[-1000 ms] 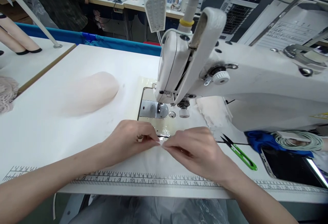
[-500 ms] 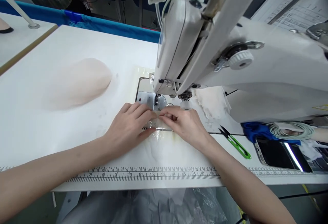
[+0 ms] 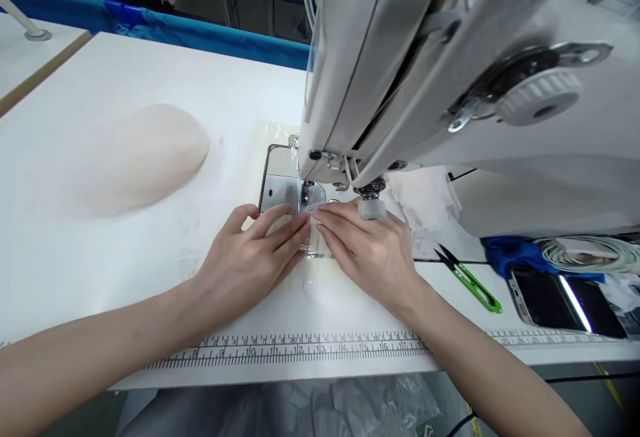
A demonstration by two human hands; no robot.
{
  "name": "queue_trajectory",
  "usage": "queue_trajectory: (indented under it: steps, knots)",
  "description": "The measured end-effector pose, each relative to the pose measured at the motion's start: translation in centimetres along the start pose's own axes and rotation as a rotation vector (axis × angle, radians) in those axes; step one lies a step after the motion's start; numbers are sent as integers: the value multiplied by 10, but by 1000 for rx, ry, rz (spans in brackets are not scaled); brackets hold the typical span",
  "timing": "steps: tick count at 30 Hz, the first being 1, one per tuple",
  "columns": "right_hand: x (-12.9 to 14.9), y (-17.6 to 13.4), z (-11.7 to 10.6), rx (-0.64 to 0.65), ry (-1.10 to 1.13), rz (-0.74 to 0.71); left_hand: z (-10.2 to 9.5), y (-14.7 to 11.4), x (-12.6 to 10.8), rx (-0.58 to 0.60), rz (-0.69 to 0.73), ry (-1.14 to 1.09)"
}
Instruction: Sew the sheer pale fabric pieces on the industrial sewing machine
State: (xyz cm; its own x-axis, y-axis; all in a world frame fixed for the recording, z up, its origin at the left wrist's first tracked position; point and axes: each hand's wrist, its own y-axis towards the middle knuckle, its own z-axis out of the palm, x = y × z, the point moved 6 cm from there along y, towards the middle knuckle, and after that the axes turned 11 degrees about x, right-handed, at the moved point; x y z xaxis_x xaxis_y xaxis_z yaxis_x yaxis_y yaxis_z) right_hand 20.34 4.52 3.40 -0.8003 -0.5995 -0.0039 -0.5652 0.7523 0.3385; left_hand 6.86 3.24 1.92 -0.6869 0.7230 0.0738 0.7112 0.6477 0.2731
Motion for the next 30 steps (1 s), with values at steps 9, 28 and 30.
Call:
queue_trajectory:
  steps: [9,28,30]
  knots:
    - [-2,2,21,159,-68,20,1,0,4,16,-16,-4]
    - [-11,6,26,158,-63,2,0,8,1,-10,-24,114]
    - [-11,7,27,160,-62,1,1,8,1,-11,-25,113]
